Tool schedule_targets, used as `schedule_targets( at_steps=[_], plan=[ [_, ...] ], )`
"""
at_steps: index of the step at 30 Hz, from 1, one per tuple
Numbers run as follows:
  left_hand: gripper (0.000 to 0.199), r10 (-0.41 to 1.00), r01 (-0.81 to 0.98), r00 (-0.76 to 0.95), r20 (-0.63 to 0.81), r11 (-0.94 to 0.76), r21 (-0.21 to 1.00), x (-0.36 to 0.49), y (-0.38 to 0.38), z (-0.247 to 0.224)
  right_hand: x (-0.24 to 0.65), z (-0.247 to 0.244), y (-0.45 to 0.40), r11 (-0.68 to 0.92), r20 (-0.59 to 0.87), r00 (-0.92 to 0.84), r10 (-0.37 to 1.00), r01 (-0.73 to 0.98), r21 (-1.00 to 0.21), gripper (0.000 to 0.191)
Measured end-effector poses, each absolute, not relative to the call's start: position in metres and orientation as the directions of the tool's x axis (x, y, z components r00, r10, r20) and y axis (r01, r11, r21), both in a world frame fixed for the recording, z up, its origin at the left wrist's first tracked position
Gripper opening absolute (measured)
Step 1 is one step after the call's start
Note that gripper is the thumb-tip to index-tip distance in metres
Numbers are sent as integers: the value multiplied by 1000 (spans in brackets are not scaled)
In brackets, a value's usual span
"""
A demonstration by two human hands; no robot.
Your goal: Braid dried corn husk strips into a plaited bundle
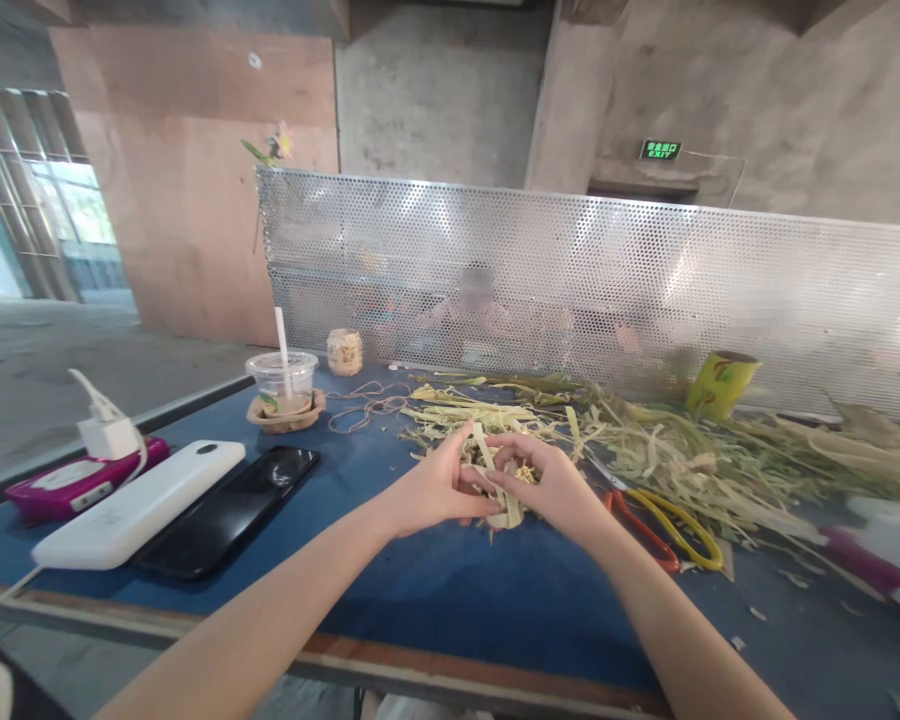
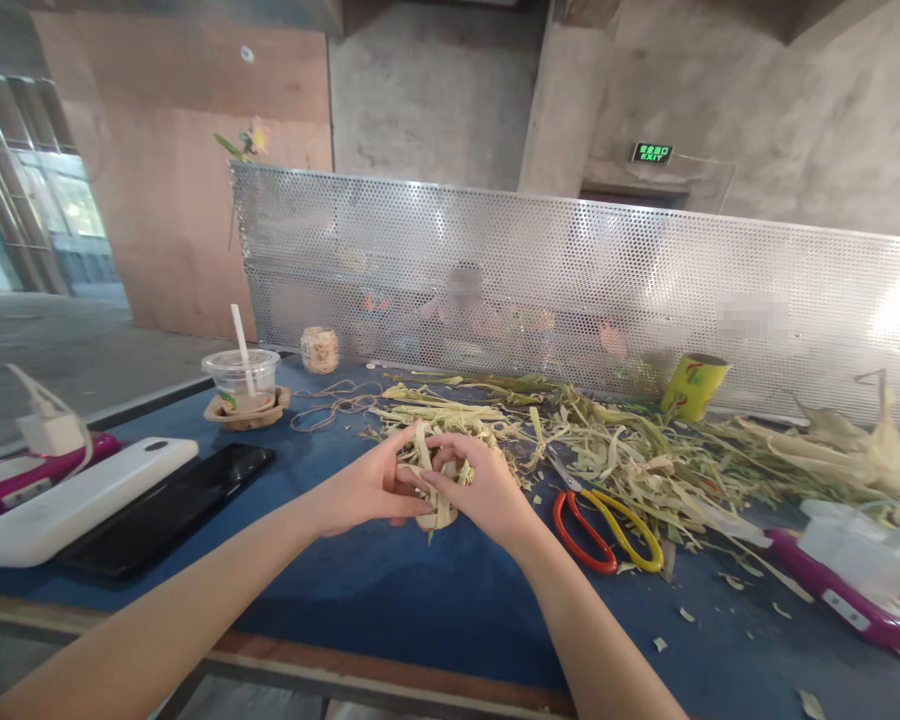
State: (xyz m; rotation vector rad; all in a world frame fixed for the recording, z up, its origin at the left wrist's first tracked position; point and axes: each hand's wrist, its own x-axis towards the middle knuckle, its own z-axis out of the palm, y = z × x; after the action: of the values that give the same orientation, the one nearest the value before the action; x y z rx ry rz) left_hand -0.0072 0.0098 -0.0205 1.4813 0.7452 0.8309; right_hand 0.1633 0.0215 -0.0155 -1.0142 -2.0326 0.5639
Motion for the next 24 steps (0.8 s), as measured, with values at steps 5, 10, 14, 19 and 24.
schedule_targets(
  at_steps=[5,10,14,19,24],
  plan=[
    [92,896,-27,442,41,-32,999,-6,8,-16,164,-18,23,609,505,-340,793,470,-639,22],
    [84,890,-41,444,105,-97,994,-6,6,-12,166,-16,19,659,554,-357,752,405,-633,15],
    [78,851,-97,495,172,-143,985,-7,8,-12,168,-12,17,750,633,-402,661,317,-581,8],
    [64,813,-88,550,190,-170,981,-9,8,-10,171,-12,21,782,655,-433,619,262,-565,5],
    [52,796,12,567,213,-266,964,-8,8,-9,171,-13,23,765,634,-438,638,265,-587,4]
  ],
)
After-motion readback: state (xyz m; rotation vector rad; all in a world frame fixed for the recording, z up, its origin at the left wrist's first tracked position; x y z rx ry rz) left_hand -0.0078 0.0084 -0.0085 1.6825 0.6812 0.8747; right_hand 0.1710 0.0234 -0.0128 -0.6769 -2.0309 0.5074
